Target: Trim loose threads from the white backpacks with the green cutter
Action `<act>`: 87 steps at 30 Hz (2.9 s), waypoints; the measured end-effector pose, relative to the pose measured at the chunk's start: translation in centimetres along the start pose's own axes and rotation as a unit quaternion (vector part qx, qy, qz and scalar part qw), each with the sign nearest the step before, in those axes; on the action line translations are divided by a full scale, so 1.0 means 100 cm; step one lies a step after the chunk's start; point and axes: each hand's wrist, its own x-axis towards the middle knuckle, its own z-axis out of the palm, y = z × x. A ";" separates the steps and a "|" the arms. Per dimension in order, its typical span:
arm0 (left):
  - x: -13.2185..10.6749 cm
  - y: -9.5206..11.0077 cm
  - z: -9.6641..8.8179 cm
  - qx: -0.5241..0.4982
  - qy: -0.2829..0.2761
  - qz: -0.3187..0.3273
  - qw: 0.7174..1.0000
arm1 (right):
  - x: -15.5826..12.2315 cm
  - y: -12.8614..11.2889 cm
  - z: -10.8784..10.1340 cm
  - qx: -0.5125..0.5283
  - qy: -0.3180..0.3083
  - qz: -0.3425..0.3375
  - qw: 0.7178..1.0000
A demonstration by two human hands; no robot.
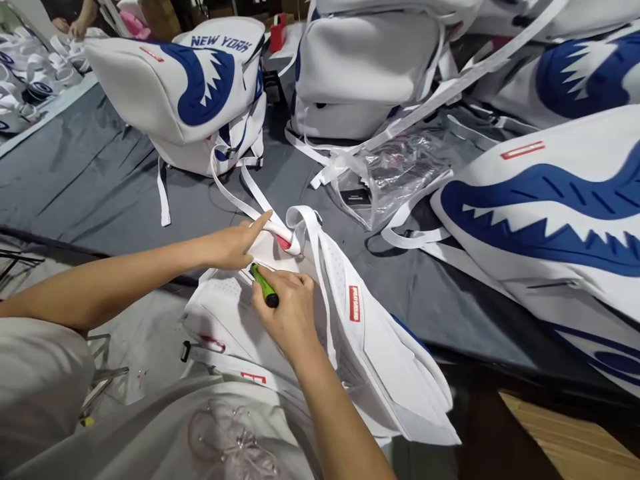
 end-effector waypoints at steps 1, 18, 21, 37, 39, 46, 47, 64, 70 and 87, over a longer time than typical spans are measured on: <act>0.001 0.000 0.001 -0.006 0.004 0.001 1.000 | 0.001 0.001 0.001 0.005 -0.007 0.001 1.000; 0.008 -0.007 0.003 -0.033 0.010 0.011 0.999 | 0.007 -0.007 0.005 0.008 0.003 0.082 0.997; 0.010 -0.007 0.005 -0.024 0.012 0.008 1.000 | 0.009 -0.007 0.004 0.006 0.006 0.090 0.996; 0.011 -0.007 0.007 -0.010 0.018 0.008 1.000 | 0.010 -0.009 -0.001 -0.005 -0.023 0.095 0.995; 0.011 -0.007 0.008 -0.016 0.021 0.007 1.000 | 0.011 -0.008 -0.001 0.008 -0.030 0.105 0.994; 0.011 -0.006 0.009 -0.019 0.028 0.009 0.999 | 0.012 -0.006 -0.002 0.026 -0.037 0.105 0.993; 0.010 -0.006 0.009 -0.020 0.028 0.009 0.999 | 0.012 -0.006 -0.002 0.017 -0.034 0.105 0.994; 0.011 -0.007 0.011 -0.022 0.035 0.011 0.999 | 0.011 0.001 -0.007 0.007 -0.055 0.054 0.997; 0.014 -0.010 0.018 -0.018 0.058 0.019 0.998 | 0.010 0.003 -0.006 0.030 -0.061 0.042 0.997; 0.007 -0.006 0.012 -0.022 0.043 0.010 0.999 | 0.010 -0.002 -0.004 0.024 -0.036 0.067 0.997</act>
